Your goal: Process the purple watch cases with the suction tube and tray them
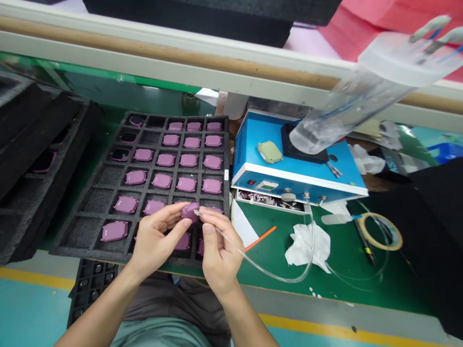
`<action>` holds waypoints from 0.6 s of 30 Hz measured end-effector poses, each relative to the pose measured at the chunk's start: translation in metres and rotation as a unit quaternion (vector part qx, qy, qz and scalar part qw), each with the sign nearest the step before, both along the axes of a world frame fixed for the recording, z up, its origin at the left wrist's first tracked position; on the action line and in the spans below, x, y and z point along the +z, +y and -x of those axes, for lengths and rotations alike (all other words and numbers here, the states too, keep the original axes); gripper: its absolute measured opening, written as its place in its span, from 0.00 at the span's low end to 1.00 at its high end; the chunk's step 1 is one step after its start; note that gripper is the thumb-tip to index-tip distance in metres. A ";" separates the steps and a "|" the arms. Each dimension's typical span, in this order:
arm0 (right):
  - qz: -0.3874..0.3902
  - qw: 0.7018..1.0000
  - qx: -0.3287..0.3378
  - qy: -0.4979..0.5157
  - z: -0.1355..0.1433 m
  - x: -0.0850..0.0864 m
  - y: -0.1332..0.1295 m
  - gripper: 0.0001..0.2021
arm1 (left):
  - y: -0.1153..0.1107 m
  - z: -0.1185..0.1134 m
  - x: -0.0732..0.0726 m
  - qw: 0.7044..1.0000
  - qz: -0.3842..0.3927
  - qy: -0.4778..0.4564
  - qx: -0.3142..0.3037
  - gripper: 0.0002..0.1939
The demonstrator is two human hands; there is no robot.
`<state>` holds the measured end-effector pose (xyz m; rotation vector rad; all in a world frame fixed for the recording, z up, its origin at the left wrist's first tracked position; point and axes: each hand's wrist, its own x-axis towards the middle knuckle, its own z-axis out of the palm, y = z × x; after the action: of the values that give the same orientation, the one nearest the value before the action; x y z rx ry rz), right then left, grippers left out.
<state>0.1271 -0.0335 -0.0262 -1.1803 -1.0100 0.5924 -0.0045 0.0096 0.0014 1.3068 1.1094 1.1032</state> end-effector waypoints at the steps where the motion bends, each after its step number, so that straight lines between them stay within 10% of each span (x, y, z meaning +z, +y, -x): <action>1: -0.001 1.000 0.000 0.000 0.000 0.000 0.000 0.08 | 0.000 0.000 0.000 1.000 0.000 0.002 0.002 0.15; 18: 0.003 1.000 0.000 -0.008 -0.001 -0.001 0.000 0.08 | 0.000 0.000 -0.004 0.999 -0.035 0.029 0.007 0.15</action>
<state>0.1278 -0.0334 -0.0273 -1.1923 -1.0221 0.5862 -0.0047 0.0092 -0.0023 1.3954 1.1333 1.1302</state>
